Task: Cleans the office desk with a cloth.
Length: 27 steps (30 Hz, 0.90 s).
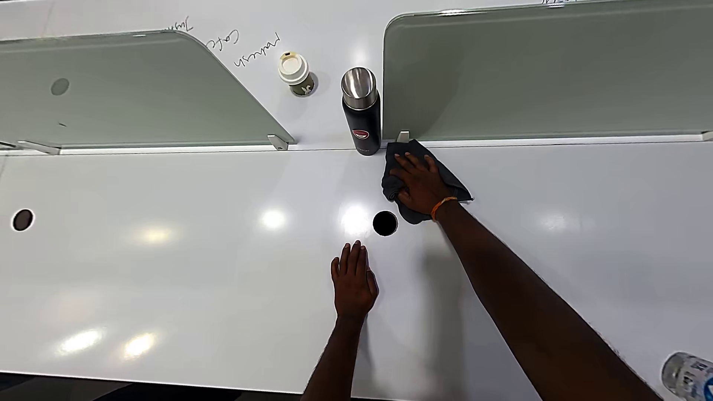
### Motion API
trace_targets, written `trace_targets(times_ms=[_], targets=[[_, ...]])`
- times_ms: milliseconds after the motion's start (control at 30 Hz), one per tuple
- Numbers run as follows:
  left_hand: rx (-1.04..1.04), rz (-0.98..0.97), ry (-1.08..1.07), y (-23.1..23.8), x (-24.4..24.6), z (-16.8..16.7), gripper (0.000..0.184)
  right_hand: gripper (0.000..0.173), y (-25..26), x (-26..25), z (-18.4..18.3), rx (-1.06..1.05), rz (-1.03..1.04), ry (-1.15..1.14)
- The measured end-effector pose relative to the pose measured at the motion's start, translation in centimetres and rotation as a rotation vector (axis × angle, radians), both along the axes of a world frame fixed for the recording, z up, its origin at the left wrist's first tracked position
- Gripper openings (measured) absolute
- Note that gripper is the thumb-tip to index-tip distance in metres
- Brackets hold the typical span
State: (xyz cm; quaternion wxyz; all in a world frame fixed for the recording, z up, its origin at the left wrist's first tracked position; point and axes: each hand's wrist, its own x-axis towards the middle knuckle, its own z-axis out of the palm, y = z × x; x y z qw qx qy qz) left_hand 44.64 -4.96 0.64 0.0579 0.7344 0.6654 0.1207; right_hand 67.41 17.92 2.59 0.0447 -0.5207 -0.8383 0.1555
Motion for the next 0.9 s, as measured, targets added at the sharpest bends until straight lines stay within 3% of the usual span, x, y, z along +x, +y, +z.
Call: trace_targets(times_ms=[133,367,533,600,767,900], targets=[[0.001,-0.003,-0.015,-0.1,-0.1,0.0,0.053,0.057,0.2,1.0,0.9,-0.004,-0.122,-0.051],[0.011,0.008,-0.011,0.0,0.0,-0.1,0.052,0.057,-1.4,10.2,1.5,0.005,-0.444,-0.082],[0.017,0.007,-0.004,0.0,0.1,0.0,0.052,0.046,-2.6,8.0,0.7,0.126,-0.651,0.091],[0.019,0.006,-0.007,0.0,0.1,0.0,0.052,0.044,-4.7,5.2,0.4,0.187,-0.600,0.151],[0.012,0.003,0.001,0.0,0.1,0.2,0.053,0.037,-9.7,-2.6,-0.5,0.164,-0.189,0.217],[0.010,0.003,-0.001,0.0,0.0,0.1,0.053,0.061,-7.3,-6.4,0.1,-0.001,0.058,0.115]])
